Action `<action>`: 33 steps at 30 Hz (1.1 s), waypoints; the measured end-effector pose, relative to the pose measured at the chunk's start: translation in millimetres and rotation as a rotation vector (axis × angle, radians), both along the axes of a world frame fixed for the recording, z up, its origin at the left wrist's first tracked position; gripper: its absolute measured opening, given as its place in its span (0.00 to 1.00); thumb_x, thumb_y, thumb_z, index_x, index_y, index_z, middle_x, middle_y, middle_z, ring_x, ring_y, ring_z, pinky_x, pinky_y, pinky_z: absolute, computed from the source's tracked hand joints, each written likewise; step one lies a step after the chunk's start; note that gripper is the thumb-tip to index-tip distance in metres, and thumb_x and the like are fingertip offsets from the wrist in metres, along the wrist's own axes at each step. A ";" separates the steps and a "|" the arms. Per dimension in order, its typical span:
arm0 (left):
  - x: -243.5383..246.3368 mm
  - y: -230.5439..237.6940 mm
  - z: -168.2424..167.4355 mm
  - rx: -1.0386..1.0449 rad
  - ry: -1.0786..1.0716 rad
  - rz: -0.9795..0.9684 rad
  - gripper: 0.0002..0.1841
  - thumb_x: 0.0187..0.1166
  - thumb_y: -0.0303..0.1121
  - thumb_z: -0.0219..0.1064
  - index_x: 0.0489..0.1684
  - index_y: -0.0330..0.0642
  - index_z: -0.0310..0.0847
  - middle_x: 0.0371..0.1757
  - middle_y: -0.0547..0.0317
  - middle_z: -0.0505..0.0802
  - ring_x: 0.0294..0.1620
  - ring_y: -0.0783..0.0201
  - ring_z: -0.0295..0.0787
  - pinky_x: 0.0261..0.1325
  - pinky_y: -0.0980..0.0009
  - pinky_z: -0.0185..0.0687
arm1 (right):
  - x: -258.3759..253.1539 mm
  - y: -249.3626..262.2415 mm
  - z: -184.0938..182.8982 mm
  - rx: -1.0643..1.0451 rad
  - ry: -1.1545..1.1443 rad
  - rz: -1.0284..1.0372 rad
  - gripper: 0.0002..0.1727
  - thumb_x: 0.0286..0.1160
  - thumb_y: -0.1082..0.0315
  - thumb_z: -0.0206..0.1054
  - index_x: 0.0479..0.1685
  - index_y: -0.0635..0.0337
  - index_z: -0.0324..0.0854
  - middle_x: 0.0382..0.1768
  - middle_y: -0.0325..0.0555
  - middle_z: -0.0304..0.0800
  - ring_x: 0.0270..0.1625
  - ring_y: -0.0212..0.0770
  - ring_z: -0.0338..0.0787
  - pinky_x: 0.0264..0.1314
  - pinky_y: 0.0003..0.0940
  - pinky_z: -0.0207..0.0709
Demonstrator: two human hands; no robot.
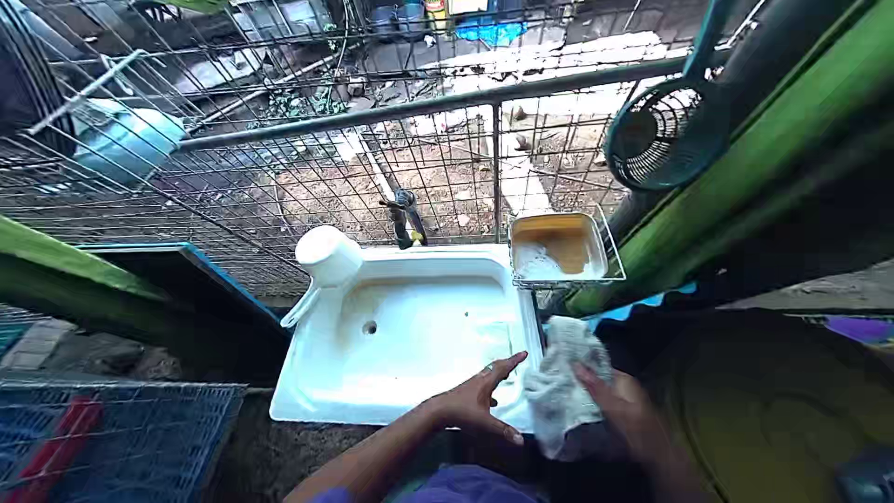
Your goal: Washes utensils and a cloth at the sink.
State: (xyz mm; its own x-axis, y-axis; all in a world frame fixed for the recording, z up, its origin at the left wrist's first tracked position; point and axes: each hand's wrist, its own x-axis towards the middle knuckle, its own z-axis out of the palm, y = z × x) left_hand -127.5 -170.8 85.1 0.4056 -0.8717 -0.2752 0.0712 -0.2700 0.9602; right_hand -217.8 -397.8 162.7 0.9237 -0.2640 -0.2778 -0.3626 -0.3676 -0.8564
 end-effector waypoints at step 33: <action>263.9 87.0 -43.5 0.372 -0.493 0.217 0.17 0.88 0.32 0.59 0.65 0.27 0.80 0.63 0.33 0.88 0.68 0.43 0.85 0.75 0.47 0.74 | 348.3 191.3 -15.8 -0.141 -0.927 0.560 0.15 0.52 0.73 0.65 0.02 0.69 0.73 0.25 0.57 0.85 0.45 0.53 0.85 0.55 0.46 0.74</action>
